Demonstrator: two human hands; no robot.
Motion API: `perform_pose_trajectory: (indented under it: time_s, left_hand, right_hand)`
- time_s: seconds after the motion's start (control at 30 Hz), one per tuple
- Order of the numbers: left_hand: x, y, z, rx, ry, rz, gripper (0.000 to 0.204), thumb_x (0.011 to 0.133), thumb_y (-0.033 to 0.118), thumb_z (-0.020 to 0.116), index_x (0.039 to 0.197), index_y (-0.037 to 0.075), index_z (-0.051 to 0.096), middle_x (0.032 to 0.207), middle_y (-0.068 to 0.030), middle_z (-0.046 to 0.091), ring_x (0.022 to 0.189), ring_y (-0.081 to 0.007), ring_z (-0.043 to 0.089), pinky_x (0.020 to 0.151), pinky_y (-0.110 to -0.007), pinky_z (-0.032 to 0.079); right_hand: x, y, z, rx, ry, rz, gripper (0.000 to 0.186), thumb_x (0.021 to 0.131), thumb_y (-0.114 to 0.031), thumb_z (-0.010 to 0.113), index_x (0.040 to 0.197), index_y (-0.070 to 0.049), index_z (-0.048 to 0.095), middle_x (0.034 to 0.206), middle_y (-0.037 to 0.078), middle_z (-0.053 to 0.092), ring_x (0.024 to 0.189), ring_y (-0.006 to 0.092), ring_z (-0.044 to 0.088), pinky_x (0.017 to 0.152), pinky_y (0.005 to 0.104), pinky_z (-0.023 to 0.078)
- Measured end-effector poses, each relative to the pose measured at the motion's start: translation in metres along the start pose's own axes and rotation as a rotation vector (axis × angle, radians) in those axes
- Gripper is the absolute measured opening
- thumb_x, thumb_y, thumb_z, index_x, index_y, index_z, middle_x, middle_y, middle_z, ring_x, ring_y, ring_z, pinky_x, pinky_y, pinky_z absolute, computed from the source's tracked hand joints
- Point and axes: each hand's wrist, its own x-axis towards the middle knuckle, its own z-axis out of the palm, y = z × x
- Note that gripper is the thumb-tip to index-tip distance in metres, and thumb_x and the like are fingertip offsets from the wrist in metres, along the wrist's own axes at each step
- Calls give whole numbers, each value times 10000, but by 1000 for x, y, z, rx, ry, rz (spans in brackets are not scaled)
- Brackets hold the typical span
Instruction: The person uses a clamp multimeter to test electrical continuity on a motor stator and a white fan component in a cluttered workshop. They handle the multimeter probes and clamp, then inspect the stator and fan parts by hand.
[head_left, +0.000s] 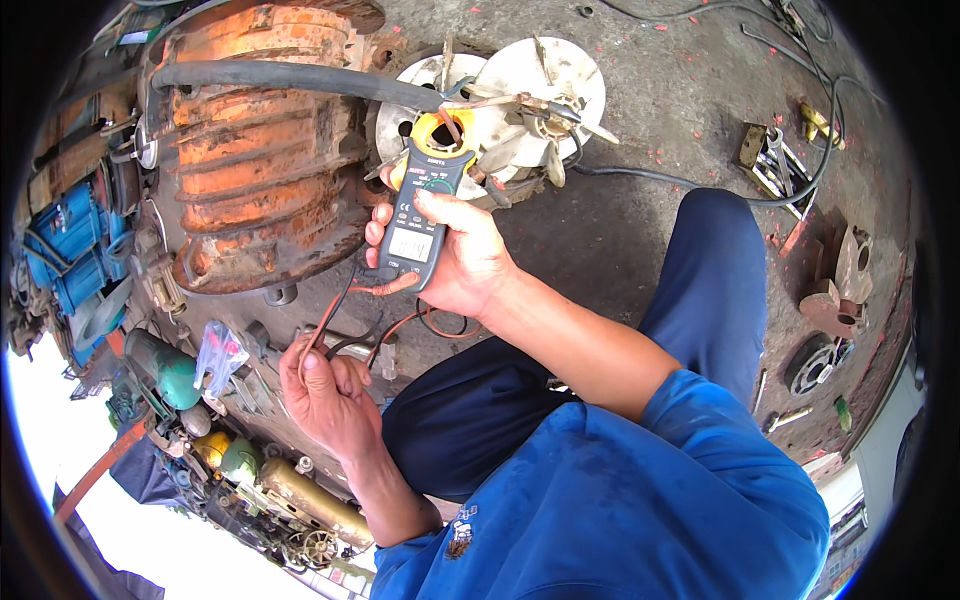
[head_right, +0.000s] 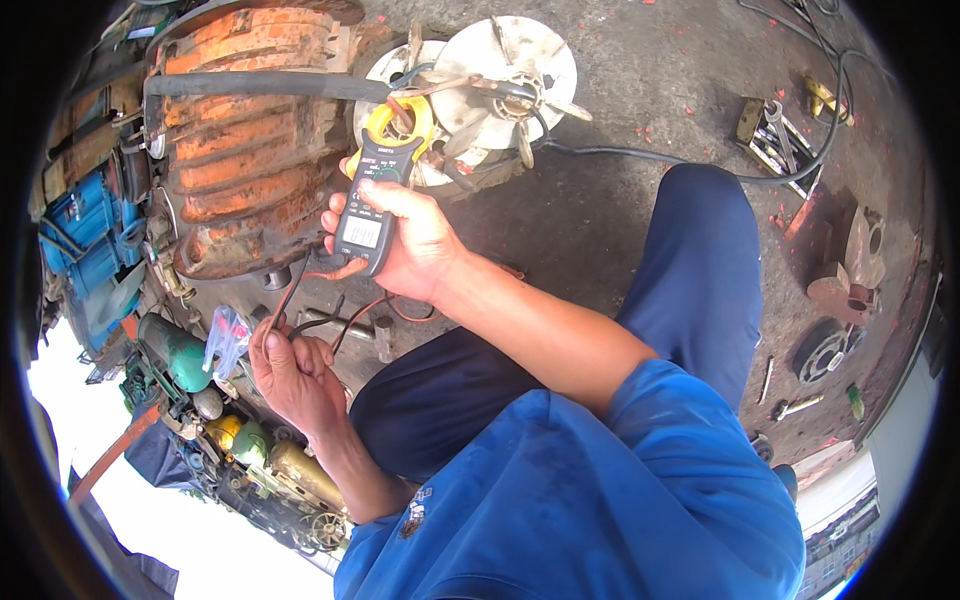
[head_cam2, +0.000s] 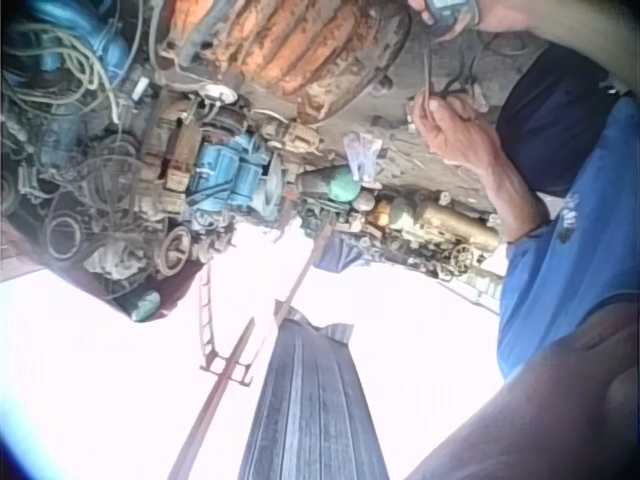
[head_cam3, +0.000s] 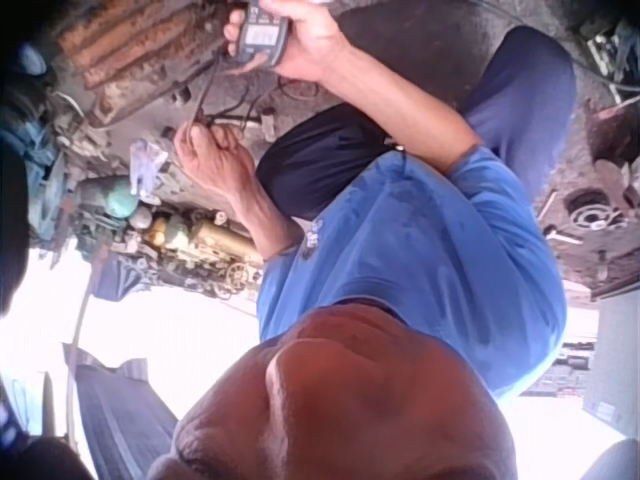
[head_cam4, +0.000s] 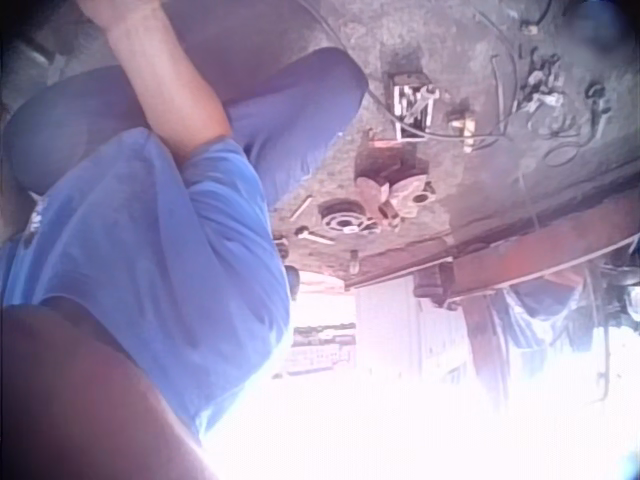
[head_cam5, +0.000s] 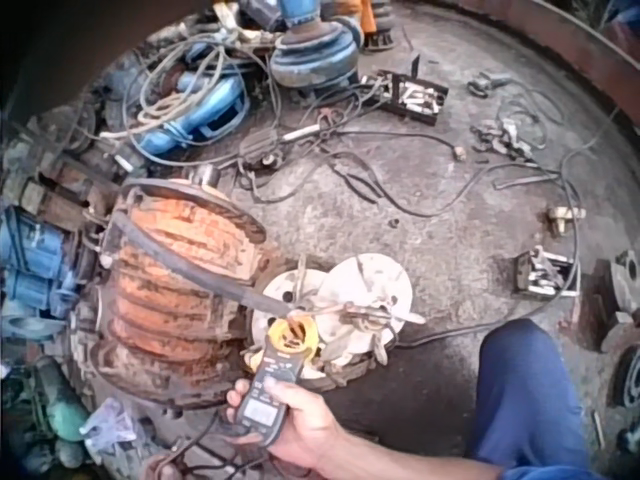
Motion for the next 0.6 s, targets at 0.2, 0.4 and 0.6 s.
perform_pose_trajectory:
  time_s: [0.2, 0.4, 0.6]
  left_hand:
    - [0, -1, -4, 9, 0, 8, 226, 1075, 164, 491, 1189, -14, 570, 894, -72, 591, 513, -65, 378, 497, -266, 381]
    - [2, 0, -3, 2, 7, -6, 213, 1078, 152, 479, 1168, -11, 581, 906, -67, 596, 508, -70, 360, 501, -267, 379]
    - [4, -1, -8, 0, -35, -22, 202, 1075, 167, 494, 1135, -5, 581, 771, -22, 522, 491, -62, 334, 476, -253, 350]
  right_hand:
    - [0, 4, 2, -34, 40, 3, 324, 907, -207, 630, 1215, -129, 565, 1022, 93, 659, 947, 260, 652, 836, 445, 540]
    - [-5, -2, 4, 26, -18, 3, 434, 897, -212, 612, 1309, -103, 531, 1057, 133, 662, 980, 286, 650, 900, 480, 529]
    - [3, 7, -14, 130, -65, 31, 306, 976, -206, 603, 1271, -129, 573, 1127, 109, 668, 1055, 302, 662, 947, 522, 540]
